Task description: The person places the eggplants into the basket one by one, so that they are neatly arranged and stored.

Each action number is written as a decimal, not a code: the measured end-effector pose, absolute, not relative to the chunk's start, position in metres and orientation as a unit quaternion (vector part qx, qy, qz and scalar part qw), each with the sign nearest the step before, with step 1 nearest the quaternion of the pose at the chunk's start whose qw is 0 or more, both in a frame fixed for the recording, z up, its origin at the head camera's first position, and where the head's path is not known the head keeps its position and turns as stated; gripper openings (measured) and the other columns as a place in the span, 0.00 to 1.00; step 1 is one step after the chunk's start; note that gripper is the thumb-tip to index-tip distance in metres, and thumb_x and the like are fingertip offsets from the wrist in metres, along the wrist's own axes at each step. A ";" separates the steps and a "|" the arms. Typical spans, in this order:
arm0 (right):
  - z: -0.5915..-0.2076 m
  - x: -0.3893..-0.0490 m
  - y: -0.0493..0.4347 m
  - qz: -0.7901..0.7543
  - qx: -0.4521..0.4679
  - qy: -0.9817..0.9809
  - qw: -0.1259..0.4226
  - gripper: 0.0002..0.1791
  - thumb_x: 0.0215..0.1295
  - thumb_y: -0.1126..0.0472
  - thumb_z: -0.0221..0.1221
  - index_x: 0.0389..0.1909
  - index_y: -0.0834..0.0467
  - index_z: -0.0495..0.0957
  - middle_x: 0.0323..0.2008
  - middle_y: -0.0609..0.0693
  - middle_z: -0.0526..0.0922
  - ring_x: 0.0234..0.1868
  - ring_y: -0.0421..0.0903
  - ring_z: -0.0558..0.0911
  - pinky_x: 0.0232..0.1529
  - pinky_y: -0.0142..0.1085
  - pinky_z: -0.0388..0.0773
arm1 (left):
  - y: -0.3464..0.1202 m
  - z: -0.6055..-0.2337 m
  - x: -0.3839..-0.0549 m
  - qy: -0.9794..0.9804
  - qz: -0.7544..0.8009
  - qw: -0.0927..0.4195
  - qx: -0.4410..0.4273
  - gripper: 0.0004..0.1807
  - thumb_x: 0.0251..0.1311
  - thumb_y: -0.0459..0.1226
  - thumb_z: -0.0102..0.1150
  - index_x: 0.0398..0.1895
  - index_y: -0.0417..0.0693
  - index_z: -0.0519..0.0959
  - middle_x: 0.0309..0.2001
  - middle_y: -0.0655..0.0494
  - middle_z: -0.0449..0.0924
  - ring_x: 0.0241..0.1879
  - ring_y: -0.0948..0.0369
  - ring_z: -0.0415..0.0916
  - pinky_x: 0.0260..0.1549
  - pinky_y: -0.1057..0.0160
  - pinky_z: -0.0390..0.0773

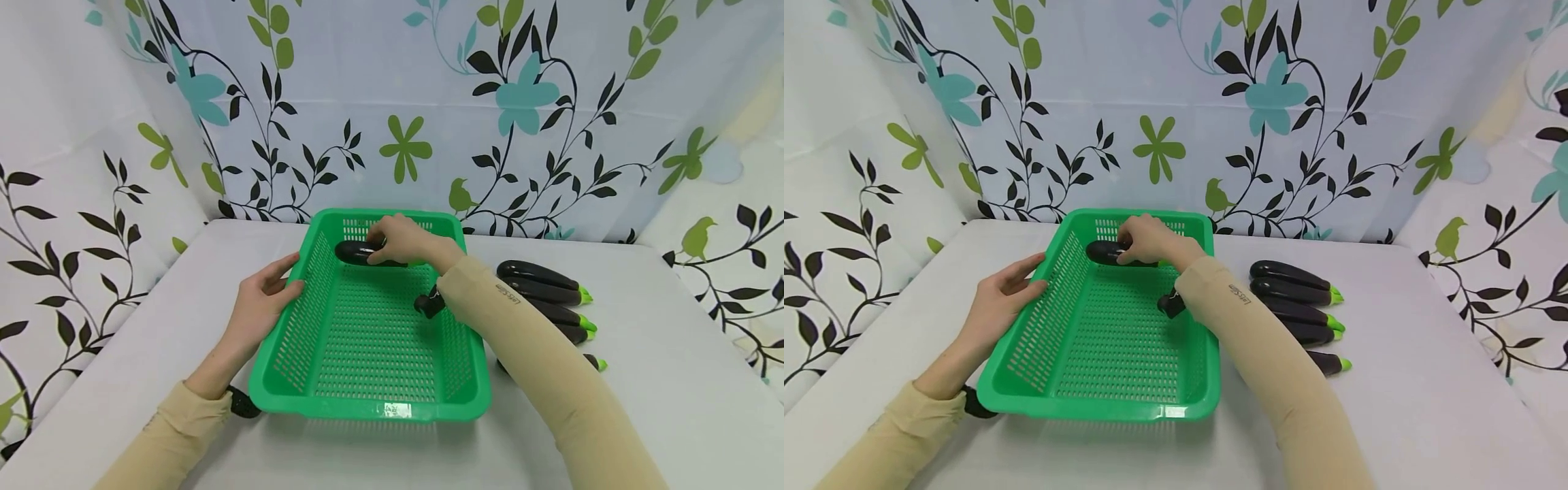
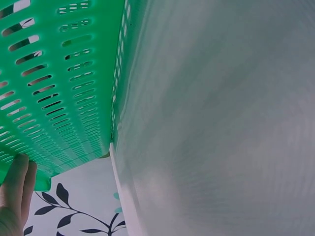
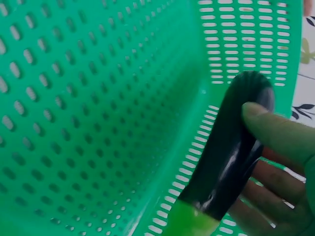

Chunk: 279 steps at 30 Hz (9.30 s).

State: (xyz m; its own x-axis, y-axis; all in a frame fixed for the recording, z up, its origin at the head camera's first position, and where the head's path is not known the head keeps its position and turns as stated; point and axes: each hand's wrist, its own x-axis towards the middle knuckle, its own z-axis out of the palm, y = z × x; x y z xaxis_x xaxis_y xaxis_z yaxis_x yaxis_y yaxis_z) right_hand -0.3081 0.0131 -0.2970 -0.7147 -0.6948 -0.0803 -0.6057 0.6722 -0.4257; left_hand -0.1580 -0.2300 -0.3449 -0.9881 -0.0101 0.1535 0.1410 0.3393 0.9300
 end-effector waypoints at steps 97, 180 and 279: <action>-0.235 -0.281 0.118 -0.449 -0.219 0.866 0.002 0.18 0.65 0.56 0.67 0.54 0.57 0.82 0.51 0.52 0.86 0.54 0.46 0.81 0.60 0.46 0.74 | -0.229 -0.350 -0.158 -0.819 -0.566 0.082 -0.044 0.32 0.72 0.43 0.57 0.75 0.46 0.64 0.68 0.39 0.71 0.46 0.82 0.76 0.39 0.75 0.80; -0.354 -0.159 0.293 -0.306 -0.293 0.902 0.089 0.19 0.57 0.48 0.73 0.49 0.48 0.85 0.46 0.41 0.86 0.48 0.36 0.84 0.50 0.28 0.80 | -0.228 -0.347 -0.156 -0.813 -0.576 0.079 -0.036 0.32 0.72 0.43 0.57 0.76 0.47 0.63 0.67 0.36 0.71 0.46 0.81 0.77 0.38 0.74 0.81; -0.270 -0.185 0.205 -0.328 -0.296 0.896 -0.034 0.20 0.60 0.54 0.71 0.53 0.52 0.84 0.45 0.47 0.88 0.43 0.39 0.86 0.48 0.28 0.80 | -0.226 -0.358 -0.164 -0.743 -0.660 0.115 0.008 0.29 0.67 0.38 0.64 0.70 0.43 0.72 0.55 0.69 0.81 0.47 0.76 0.80 0.40 0.76 0.81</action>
State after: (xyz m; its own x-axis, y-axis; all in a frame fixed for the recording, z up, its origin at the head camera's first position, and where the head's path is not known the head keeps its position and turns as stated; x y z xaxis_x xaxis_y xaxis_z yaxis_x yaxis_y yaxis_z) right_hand -0.1855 0.2046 -0.2701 -0.8219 -0.5094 0.2548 -0.5535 0.6088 -0.5684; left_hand -0.1643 -0.2259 -0.3583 -0.9736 -0.1634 0.1594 0.1390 0.1299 0.9817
